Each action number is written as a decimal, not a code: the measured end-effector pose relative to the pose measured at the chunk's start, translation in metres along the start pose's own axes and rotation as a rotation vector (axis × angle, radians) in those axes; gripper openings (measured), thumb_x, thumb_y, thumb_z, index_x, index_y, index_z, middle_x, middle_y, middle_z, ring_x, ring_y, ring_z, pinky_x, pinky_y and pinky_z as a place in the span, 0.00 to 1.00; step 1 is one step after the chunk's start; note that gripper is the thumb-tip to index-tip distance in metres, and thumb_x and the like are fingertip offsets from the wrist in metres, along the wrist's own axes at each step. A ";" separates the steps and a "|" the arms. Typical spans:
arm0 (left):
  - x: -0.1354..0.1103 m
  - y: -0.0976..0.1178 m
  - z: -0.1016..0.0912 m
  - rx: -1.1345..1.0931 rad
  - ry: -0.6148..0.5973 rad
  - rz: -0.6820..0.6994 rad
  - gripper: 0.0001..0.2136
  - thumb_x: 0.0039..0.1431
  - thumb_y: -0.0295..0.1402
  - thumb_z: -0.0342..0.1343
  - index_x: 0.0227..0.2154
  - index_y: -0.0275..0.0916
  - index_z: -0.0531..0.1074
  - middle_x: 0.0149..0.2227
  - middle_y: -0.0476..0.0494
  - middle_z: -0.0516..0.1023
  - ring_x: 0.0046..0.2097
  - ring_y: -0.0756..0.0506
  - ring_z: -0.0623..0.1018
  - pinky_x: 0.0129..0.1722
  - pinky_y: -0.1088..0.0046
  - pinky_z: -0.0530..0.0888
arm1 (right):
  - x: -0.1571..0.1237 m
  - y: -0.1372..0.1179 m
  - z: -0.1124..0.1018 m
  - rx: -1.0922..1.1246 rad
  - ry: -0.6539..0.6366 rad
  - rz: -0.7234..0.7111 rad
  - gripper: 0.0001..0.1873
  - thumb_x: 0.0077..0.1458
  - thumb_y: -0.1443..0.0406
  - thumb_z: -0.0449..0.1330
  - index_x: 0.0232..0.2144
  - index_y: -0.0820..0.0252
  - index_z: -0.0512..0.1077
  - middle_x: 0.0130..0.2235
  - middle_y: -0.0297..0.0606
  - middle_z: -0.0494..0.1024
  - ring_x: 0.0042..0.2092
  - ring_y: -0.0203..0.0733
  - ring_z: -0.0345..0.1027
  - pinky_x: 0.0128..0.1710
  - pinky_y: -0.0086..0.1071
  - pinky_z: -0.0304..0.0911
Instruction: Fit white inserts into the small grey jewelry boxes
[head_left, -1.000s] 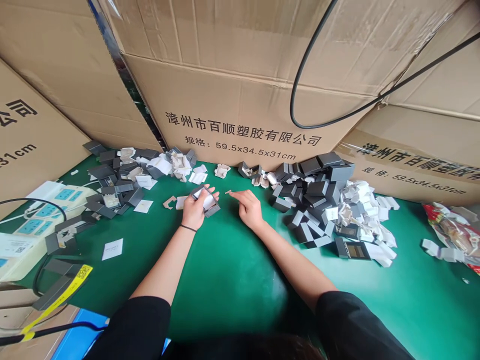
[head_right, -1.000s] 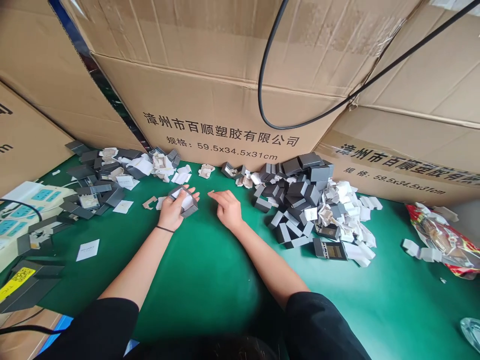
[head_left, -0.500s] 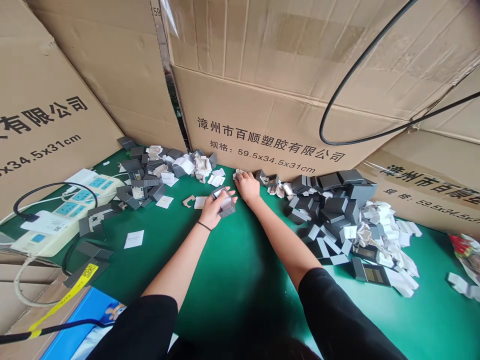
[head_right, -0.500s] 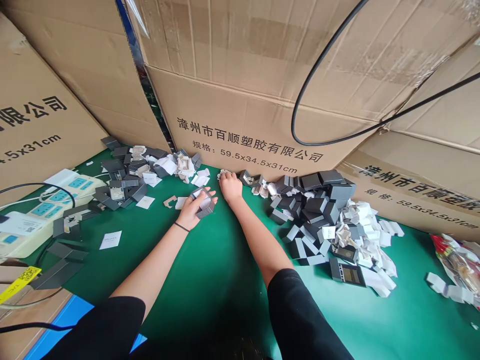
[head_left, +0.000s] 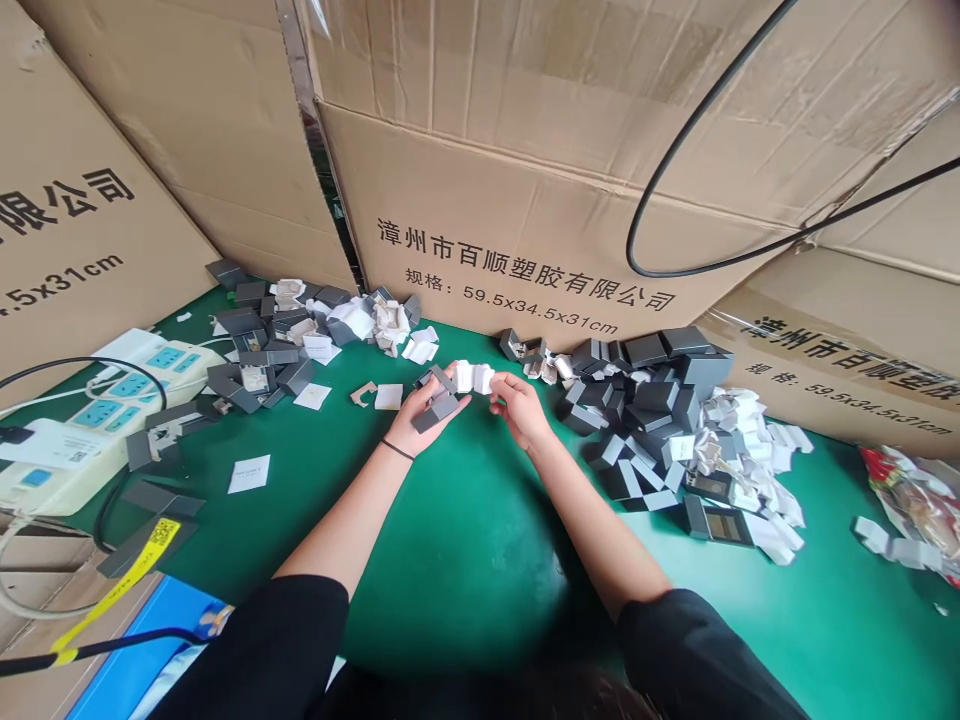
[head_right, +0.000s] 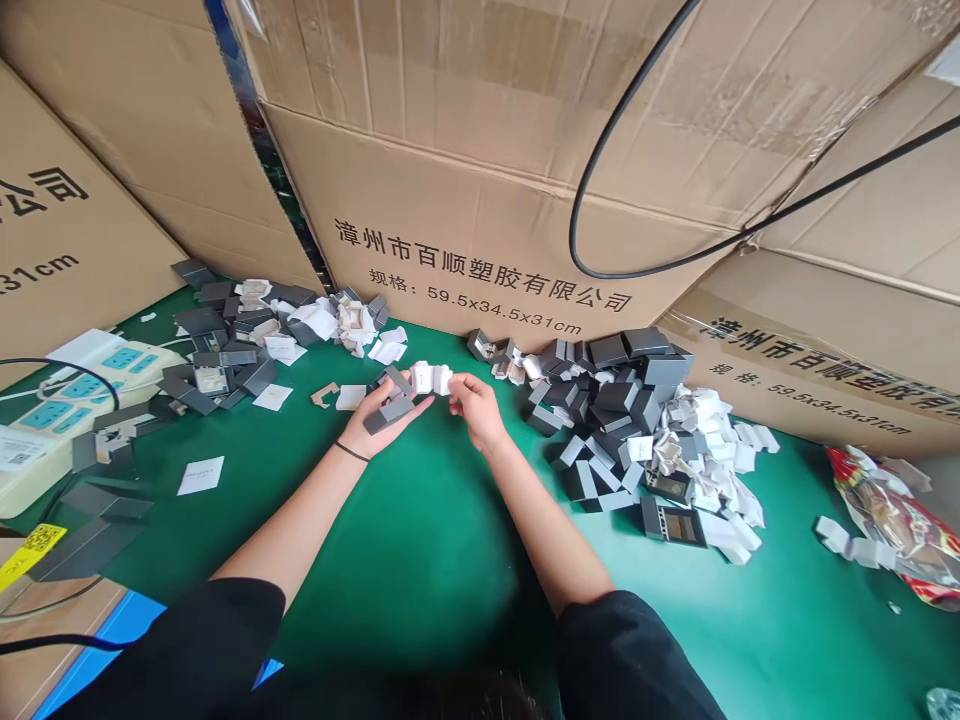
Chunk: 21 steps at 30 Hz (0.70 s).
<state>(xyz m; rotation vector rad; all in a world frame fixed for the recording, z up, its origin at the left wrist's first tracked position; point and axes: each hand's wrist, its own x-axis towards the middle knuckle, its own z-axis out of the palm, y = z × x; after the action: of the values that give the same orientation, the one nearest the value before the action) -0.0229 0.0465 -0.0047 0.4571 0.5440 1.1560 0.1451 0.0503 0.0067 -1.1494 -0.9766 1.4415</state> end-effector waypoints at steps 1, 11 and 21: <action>-0.001 -0.002 0.001 -0.003 -0.010 -0.033 0.10 0.56 0.36 0.55 0.39 0.39 0.74 0.51 0.44 0.72 0.61 0.40 0.61 0.58 0.50 0.62 | -0.004 0.000 -0.003 0.084 -0.017 0.037 0.11 0.43 0.58 0.61 0.25 0.59 0.67 0.21 0.28 0.62 0.24 0.30 0.55 0.22 0.25 0.53; 0.000 -0.011 0.003 0.143 0.108 -0.100 0.09 0.52 0.35 0.60 0.35 0.38 0.75 0.44 0.45 0.77 0.52 0.42 0.72 0.54 0.56 0.68 | -0.016 0.015 -0.020 -0.207 0.134 -0.174 0.16 0.50 0.55 0.57 0.38 0.57 0.64 0.35 0.36 0.70 0.31 0.35 0.64 0.25 0.27 0.62; 0.000 -0.018 0.011 0.311 0.166 -0.108 0.15 0.46 0.37 0.64 0.36 0.35 0.77 0.36 0.41 0.80 0.37 0.43 0.78 0.40 0.66 0.74 | -0.023 0.022 -0.034 -1.150 0.143 -0.825 0.22 0.58 0.58 0.53 0.54 0.58 0.62 0.50 0.44 0.71 0.49 0.48 0.63 0.48 0.42 0.64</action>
<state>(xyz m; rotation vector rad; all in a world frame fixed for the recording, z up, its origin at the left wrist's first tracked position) -0.0028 0.0397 -0.0071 0.5934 0.8891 1.0138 0.1739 0.0242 -0.0186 -1.3069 -1.9602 0.0430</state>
